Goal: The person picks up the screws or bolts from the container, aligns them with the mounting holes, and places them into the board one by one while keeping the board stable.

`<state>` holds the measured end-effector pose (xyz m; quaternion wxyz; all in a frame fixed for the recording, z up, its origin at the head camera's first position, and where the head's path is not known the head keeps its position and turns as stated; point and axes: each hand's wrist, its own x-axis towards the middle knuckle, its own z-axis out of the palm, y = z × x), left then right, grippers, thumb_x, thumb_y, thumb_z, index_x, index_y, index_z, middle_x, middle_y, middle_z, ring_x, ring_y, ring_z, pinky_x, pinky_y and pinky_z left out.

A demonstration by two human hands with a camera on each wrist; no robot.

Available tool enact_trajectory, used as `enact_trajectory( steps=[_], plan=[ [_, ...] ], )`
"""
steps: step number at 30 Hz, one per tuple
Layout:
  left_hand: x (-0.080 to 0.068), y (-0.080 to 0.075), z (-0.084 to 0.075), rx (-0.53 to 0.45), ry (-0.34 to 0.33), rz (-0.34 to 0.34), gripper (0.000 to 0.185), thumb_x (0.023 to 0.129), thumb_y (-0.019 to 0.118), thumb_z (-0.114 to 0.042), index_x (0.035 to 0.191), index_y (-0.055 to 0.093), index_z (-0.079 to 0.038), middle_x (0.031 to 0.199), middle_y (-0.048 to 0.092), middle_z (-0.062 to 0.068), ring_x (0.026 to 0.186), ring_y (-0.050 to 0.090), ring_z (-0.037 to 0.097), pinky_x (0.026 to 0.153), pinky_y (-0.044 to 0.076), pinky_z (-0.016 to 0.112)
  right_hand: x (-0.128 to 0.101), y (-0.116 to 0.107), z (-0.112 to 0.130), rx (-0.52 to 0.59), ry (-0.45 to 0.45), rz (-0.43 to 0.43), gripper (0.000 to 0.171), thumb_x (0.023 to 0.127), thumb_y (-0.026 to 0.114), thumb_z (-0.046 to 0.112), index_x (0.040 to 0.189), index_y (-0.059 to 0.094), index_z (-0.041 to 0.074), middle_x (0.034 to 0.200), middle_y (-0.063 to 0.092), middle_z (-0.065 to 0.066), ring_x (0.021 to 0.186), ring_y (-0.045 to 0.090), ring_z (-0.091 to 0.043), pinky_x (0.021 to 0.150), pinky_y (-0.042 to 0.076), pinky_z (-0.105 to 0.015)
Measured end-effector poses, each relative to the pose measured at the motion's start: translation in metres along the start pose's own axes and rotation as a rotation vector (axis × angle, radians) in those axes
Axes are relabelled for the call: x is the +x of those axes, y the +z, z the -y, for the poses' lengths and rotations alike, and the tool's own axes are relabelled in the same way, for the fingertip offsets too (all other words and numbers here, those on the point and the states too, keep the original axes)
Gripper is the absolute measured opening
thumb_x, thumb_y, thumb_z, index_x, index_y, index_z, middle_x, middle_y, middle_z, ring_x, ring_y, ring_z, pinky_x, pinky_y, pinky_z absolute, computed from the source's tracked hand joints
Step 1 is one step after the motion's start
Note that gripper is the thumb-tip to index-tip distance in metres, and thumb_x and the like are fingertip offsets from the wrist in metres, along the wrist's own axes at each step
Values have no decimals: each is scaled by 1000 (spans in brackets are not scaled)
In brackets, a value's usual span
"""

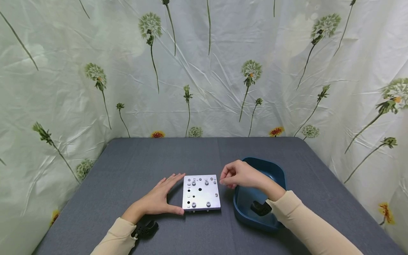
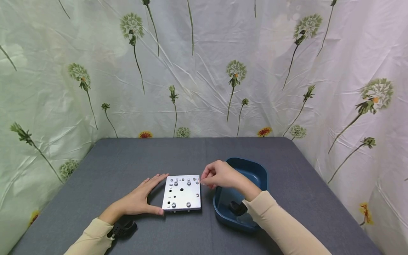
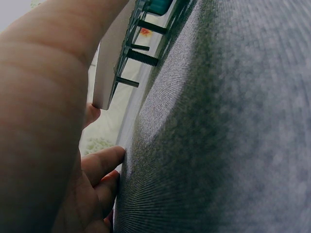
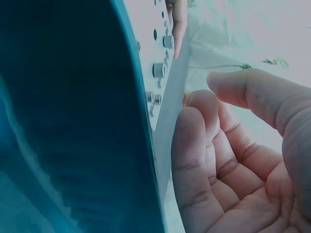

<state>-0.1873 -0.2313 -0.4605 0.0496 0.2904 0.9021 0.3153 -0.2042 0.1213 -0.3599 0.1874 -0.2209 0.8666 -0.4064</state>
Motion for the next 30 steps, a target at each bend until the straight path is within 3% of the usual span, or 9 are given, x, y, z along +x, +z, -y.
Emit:
enact_trajectory(
  steps=[7,18,24,30],
  plan=[
    [1,0,2,7,12,-3,124,74,93,-61,170,32,-15,175,34,17,163,26,48,130,15,75,-4,-12,-12,15,-11,-40,14,100,77,18,100,75,4,77,72,-4,71,66,-16,74,65,-43],
    [1,1,3,10,4,-2,124,74,93,-63,171,31,-17,176,33,17,164,26,48,130,15,75,-9,-32,-31,26,52,-105,22,104,72,19,108,73,-3,86,74,-8,78,70,-19,80,65,-46],
    [1,0,2,10,3,0,123,74,93,-62,171,31,-16,176,33,16,164,25,48,129,15,76,-15,-43,-43,42,59,-125,19,105,70,17,107,72,-2,89,74,-13,78,68,-19,74,62,-33],
    [2,0,1,15,10,-1,123,75,93,-62,171,32,-15,175,34,17,163,26,48,129,15,76,-20,-52,-53,40,67,-156,20,105,69,15,110,71,-4,90,75,-12,78,67,-17,72,61,-30]
  ],
)
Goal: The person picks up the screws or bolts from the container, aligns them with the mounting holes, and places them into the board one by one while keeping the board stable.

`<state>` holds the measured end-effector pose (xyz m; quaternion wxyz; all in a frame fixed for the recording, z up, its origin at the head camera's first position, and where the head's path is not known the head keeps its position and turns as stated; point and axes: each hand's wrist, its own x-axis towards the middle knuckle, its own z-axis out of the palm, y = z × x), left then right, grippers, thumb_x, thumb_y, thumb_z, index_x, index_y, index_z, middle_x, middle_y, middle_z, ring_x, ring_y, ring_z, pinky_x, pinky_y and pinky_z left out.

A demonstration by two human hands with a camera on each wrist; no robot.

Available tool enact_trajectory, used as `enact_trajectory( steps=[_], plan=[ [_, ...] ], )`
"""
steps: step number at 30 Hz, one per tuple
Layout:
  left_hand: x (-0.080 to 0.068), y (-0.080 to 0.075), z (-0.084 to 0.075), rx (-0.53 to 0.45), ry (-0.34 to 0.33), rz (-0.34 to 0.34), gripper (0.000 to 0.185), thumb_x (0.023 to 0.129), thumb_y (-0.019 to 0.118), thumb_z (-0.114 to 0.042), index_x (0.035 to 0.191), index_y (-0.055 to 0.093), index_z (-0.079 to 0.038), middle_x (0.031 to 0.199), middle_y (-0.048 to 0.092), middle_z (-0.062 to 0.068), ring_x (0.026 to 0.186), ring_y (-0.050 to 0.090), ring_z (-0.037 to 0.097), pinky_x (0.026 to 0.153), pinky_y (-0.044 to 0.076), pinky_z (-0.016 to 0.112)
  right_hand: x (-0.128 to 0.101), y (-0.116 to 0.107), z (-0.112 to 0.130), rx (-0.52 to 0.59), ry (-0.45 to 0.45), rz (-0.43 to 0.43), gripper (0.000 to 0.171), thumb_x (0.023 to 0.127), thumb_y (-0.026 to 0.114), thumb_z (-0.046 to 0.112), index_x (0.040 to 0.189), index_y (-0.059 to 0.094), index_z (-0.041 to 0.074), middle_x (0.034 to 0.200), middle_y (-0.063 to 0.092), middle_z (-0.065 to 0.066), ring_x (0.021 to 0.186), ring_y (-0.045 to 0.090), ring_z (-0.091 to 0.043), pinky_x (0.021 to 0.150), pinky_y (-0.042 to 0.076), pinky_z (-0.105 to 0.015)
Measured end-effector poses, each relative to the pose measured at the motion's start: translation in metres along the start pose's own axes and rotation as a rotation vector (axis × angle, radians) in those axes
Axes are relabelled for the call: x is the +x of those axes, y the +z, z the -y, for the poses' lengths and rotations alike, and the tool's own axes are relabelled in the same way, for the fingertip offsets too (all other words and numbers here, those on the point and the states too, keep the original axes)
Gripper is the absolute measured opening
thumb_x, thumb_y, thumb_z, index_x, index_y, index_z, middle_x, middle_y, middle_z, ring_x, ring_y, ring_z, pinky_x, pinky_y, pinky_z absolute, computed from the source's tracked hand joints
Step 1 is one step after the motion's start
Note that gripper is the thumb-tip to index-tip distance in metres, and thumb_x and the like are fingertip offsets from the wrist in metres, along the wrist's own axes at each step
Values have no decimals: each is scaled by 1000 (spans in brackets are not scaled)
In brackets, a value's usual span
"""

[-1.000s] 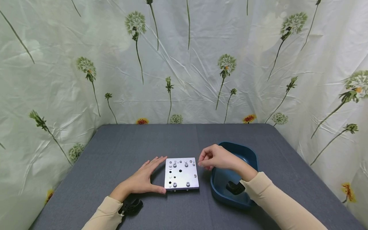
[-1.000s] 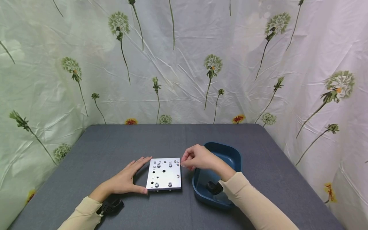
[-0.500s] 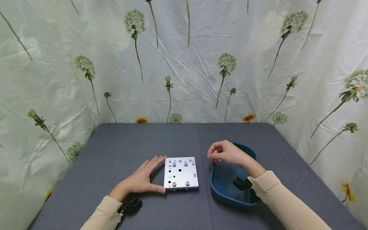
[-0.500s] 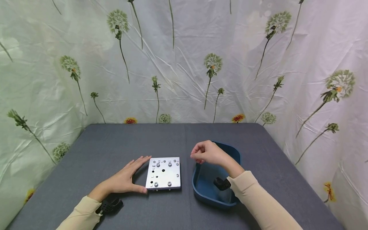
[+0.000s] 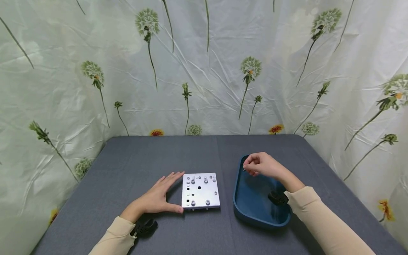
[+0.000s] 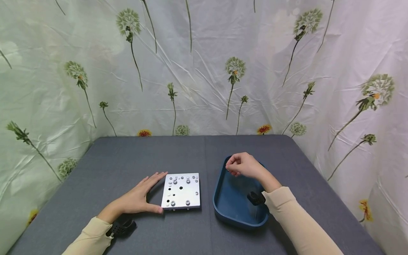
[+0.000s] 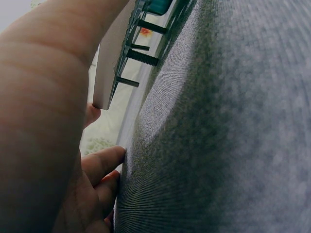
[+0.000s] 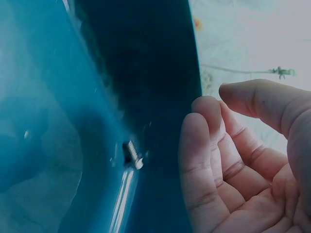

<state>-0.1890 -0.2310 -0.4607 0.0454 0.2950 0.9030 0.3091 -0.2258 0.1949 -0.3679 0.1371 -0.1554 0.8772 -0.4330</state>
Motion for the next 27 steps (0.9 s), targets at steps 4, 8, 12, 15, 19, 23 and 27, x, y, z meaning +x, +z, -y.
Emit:
enact_trajectory(
  steps=[4,8,12,15,19,23,27],
  plan=[
    [0,0,0,-3,-2,-1,124,74,93,-62,171,31,-15,175,33,17,163,26,48,129,15,76,0,-3,-5,-3,24,-2,22,106,68,15,114,72,-5,93,77,-13,80,69,-17,73,62,-31],
    [0,0,1,-1,-6,-1,124,74,93,-62,171,31,-15,176,33,17,164,26,48,129,15,76,1,-5,-10,-9,48,-4,25,105,68,13,120,71,-7,95,78,-14,81,70,-16,73,63,-30],
    [1,1,2,0,-3,0,124,74,93,-63,171,31,-16,176,33,16,164,25,47,129,15,76,3,-7,-15,-30,68,-6,28,104,64,7,125,69,-10,95,77,-17,80,70,-16,73,63,-31],
    [1,2,2,1,-3,1,124,74,93,-64,171,31,-17,176,33,15,164,25,47,130,15,75,6,-7,-18,-65,78,-4,30,102,61,2,128,68,-10,95,76,-18,80,70,-16,73,63,-33],
    [1,1,2,-2,-6,2,124,74,93,-64,171,31,-18,176,32,15,164,25,47,130,14,75,10,-6,-21,-101,96,3,33,101,60,0,131,68,-10,96,76,-17,80,70,-16,75,63,-34],
    [0,0,1,-5,-11,2,123,74,93,-63,171,31,-17,176,32,15,164,25,46,130,14,75,15,-7,-24,-136,107,7,35,99,62,0,132,69,-8,92,77,-15,76,68,-14,72,61,-32],
    [0,0,0,-10,-21,8,123,74,93,-63,171,31,-18,177,32,15,165,24,46,130,13,75,19,-6,-25,-186,113,25,34,98,64,1,130,70,-8,85,75,-10,71,65,-12,69,58,-29]
  ],
)
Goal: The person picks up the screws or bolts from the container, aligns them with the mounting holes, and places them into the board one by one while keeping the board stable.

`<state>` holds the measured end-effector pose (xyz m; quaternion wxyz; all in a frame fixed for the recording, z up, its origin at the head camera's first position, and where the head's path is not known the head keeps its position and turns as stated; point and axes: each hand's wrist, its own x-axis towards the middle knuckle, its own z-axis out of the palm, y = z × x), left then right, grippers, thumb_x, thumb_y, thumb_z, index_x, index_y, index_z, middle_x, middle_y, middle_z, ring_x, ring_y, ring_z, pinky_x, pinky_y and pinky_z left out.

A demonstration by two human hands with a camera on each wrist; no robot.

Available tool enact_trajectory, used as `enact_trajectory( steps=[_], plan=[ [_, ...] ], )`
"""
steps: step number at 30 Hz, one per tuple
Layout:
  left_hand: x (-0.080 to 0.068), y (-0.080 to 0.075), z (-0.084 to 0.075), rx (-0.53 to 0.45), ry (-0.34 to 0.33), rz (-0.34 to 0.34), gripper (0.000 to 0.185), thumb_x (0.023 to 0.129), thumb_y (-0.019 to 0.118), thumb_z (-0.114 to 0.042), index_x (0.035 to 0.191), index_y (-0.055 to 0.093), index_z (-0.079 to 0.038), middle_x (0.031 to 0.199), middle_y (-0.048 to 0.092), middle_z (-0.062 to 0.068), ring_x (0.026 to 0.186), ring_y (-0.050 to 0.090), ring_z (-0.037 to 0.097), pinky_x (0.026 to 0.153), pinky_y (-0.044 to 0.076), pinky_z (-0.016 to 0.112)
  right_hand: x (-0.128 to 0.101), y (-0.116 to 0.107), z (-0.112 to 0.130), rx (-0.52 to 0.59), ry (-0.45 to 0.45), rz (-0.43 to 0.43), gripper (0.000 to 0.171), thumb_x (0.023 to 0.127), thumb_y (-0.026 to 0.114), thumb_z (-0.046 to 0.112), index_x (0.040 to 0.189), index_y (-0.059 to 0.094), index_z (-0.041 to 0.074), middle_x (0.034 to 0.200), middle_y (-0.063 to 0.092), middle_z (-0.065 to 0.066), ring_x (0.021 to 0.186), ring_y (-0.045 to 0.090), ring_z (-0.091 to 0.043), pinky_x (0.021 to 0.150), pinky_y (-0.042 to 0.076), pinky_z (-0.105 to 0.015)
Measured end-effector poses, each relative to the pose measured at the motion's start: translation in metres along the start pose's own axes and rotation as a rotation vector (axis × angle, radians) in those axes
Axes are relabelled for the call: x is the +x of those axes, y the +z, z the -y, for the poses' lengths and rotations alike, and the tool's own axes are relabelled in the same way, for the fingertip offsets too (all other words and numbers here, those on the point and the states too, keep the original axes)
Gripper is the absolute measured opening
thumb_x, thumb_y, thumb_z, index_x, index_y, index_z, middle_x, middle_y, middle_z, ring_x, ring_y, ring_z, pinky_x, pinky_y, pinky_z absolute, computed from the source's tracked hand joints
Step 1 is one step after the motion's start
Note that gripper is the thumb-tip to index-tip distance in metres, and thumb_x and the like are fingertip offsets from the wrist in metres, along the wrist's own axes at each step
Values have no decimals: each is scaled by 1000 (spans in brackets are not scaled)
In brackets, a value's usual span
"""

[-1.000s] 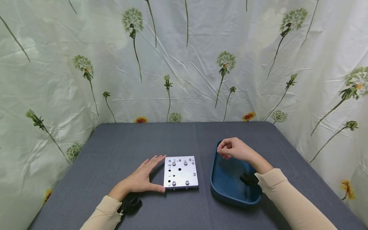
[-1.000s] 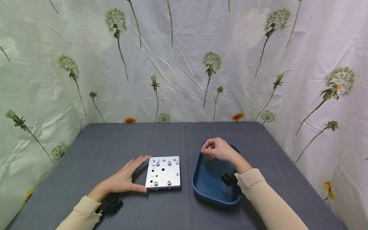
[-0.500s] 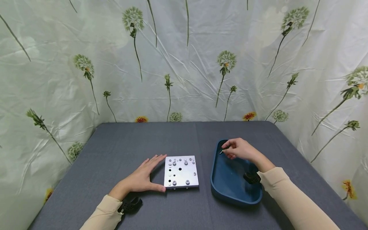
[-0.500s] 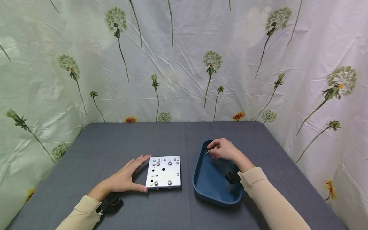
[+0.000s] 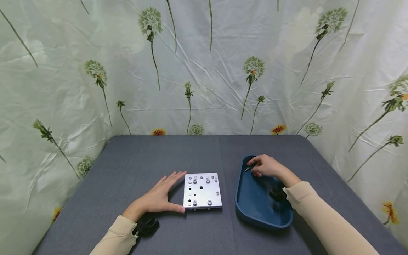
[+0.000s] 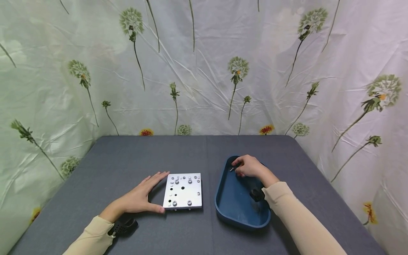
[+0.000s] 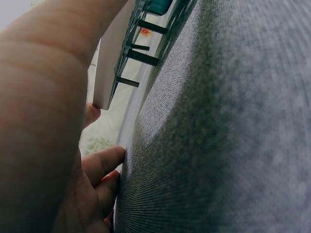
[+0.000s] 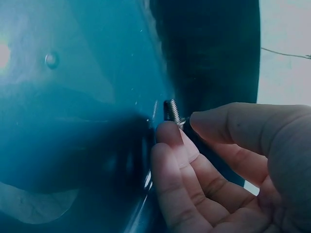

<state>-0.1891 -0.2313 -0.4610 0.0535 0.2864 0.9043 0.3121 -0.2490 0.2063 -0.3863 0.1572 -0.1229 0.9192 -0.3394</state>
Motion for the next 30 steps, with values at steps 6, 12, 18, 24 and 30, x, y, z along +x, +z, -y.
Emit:
enact_trajectory(
  steps=[6,12,18,24,30],
  plan=[
    [0,1,-1,-3,-11,7,123,75,92,-63,171,30,-18,177,31,14,165,23,46,131,13,75,0,3,-3,-11,4,14,34,97,65,1,130,70,-9,83,75,-8,70,65,-12,69,58,-29],
    [0,1,0,4,-2,4,124,75,92,-63,171,30,-18,177,32,15,165,24,46,130,13,75,0,4,-3,-15,-3,1,30,98,69,2,125,70,-9,79,73,-7,67,64,-10,66,56,-26],
    [0,1,0,4,-3,4,123,75,92,-63,171,31,-17,176,32,14,165,24,46,130,13,75,1,6,-4,-29,16,-9,22,98,71,3,116,72,-7,77,73,-6,65,63,-10,66,56,-27],
    [0,0,-1,5,0,4,123,75,93,-62,171,31,-17,176,33,15,164,25,47,131,14,74,1,7,-5,-17,44,-14,15,97,73,3,109,73,-6,80,74,-8,67,64,-11,67,58,-29],
    [0,-1,-1,7,1,4,123,75,92,-63,171,31,-18,176,33,15,164,24,46,131,14,75,0,8,-5,-45,56,-16,7,95,74,2,100,74,-3,75,72,-5,62,61,-10,64,54,-27]
  ],
)
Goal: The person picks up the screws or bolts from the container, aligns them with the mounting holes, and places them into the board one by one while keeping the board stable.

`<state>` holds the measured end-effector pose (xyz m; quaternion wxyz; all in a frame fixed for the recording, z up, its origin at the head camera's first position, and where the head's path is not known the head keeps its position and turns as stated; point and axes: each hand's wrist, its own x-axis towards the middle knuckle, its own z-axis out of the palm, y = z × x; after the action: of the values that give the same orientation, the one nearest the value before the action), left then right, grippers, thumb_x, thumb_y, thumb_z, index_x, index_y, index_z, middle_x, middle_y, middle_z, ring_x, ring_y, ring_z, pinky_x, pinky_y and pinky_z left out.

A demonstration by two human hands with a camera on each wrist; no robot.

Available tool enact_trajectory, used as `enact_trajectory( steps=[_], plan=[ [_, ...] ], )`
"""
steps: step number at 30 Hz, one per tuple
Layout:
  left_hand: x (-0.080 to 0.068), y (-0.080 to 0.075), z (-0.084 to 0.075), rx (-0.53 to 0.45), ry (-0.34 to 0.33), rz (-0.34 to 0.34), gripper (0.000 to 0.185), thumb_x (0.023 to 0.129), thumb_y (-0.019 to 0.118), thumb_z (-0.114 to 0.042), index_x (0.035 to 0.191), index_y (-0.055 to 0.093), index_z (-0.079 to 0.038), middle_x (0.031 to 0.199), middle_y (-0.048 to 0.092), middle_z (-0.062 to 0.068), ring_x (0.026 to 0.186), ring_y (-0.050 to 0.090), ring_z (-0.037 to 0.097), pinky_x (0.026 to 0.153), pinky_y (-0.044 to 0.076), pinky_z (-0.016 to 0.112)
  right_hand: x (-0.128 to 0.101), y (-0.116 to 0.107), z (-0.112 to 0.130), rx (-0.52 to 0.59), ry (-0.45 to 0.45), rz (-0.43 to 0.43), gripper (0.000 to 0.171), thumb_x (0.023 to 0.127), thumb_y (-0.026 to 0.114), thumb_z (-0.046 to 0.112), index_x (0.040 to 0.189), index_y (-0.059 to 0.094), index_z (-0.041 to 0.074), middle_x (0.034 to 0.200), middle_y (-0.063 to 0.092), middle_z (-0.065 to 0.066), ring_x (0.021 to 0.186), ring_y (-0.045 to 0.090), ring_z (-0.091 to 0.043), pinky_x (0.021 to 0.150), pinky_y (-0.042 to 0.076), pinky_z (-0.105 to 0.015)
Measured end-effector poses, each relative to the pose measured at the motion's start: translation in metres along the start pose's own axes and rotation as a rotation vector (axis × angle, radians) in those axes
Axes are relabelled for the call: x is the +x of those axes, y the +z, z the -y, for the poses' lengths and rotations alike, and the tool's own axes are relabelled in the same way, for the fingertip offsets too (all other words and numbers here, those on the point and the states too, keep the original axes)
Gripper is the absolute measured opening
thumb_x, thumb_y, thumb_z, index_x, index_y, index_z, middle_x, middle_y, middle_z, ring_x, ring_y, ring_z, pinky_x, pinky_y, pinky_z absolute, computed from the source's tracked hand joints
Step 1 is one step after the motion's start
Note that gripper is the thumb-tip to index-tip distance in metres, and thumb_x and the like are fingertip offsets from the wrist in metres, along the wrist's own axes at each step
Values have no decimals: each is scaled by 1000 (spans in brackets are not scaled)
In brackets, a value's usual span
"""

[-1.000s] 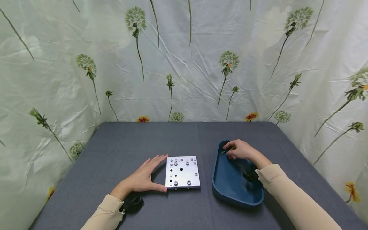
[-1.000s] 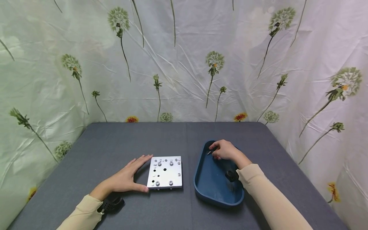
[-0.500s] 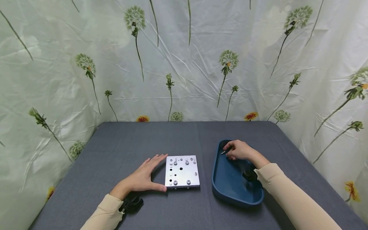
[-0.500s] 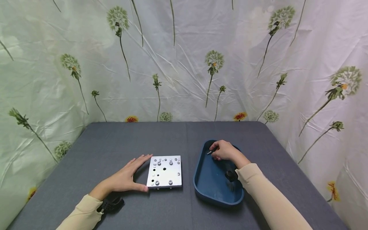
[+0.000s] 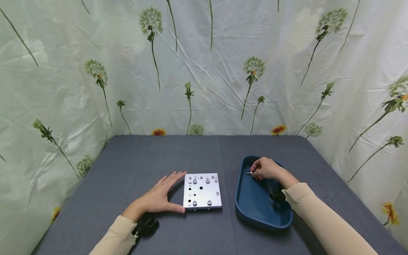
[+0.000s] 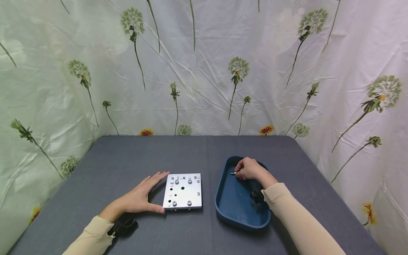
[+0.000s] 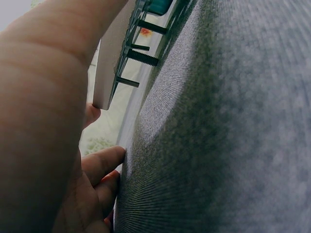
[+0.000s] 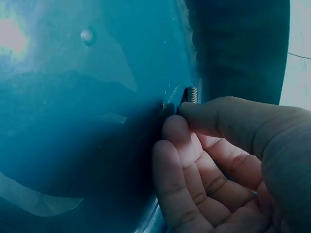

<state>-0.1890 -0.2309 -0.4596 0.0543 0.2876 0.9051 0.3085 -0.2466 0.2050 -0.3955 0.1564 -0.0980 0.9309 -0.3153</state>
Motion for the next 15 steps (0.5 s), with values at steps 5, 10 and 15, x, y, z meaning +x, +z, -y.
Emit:
enact_trajectory(
  steps=[5,10,15],
  plan=[
    [0,0,0,1,4,0,123,75,93,-62,171,31,-17,176,34,15,164,25,46,130,14,75,-2,2,-1,8,7,-10,4,95,75,2,97,74,-2,78,73,-5,63,62,-10,63,56,-27],
    [0,0,0,-5,1,1,123,75,92,-63,171,31,-18,176,33,15,164,24,46,130,13,75,-1,4,-2,7,-1,-18,7,94,77,5,96,75,0,77,75,-5,62,63,-9,63,57,-26],
    [0,1,1,-4,-4,2,123,75,92,-64,171,30,-18,176,32,15,165,24,46,130,13,75,0,6,-2,-8,-14,-24,9,94,79,9,94,74,1,76,76,-4,61,64,-8,62,58,-26]
  ],
)
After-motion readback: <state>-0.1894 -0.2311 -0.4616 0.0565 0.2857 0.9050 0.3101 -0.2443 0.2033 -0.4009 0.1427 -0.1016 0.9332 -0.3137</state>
